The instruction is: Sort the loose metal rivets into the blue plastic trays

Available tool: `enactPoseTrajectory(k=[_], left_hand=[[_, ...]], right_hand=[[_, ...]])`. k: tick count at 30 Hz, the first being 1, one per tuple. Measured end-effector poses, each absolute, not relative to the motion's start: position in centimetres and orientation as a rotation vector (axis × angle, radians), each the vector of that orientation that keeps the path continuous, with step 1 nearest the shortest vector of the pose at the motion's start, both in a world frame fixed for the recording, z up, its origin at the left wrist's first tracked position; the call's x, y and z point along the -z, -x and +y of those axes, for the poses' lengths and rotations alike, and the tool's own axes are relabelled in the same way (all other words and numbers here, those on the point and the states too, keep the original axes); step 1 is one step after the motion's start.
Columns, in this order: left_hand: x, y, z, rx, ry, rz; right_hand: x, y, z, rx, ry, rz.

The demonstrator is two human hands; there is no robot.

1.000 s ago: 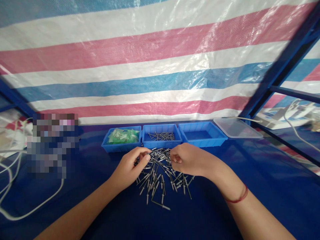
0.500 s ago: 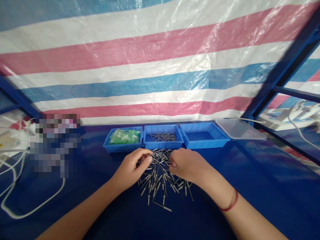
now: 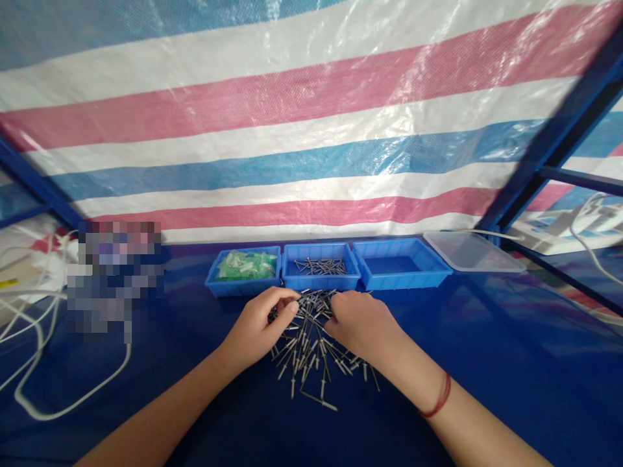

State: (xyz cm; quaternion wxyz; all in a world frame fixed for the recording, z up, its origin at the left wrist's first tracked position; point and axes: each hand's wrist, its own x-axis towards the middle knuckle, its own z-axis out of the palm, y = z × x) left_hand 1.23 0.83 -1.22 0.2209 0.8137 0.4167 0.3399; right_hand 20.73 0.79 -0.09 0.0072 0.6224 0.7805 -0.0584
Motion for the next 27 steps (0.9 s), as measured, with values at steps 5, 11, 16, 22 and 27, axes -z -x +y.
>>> enactPoseTrajectory(k=[5, 11, 16, 22, 27], left_hand=[[1.2, -1.3, 0.8, -0.922, -2.257, 1.147], [1.2, -1.3, 0.8, -0.908, -2.259, 1.159], [1.4, -1.5, 0.7, -0.916, -2.278, 1.068], [1.4, -1.9, 0.5, -0.949, -2.238, 0.976], [1.4, -1.8, 0.4, -0.995, -2.231, 1.013]], right_hand=[[0.2, -20.7, 0.6, 0.153, -1.937, 2.437], [-0.7, -21.3, 0.9, 0.289, -1.955, 2.680], [-1.3, -20.3, 0.8, 0.669, -1.826, 3.231], [-0.6, -18.2, -0.2, 1.005, -1.842, 3.471], [-0.3, -18.0, -0.5, 0.912, -1.866, 3.505]])
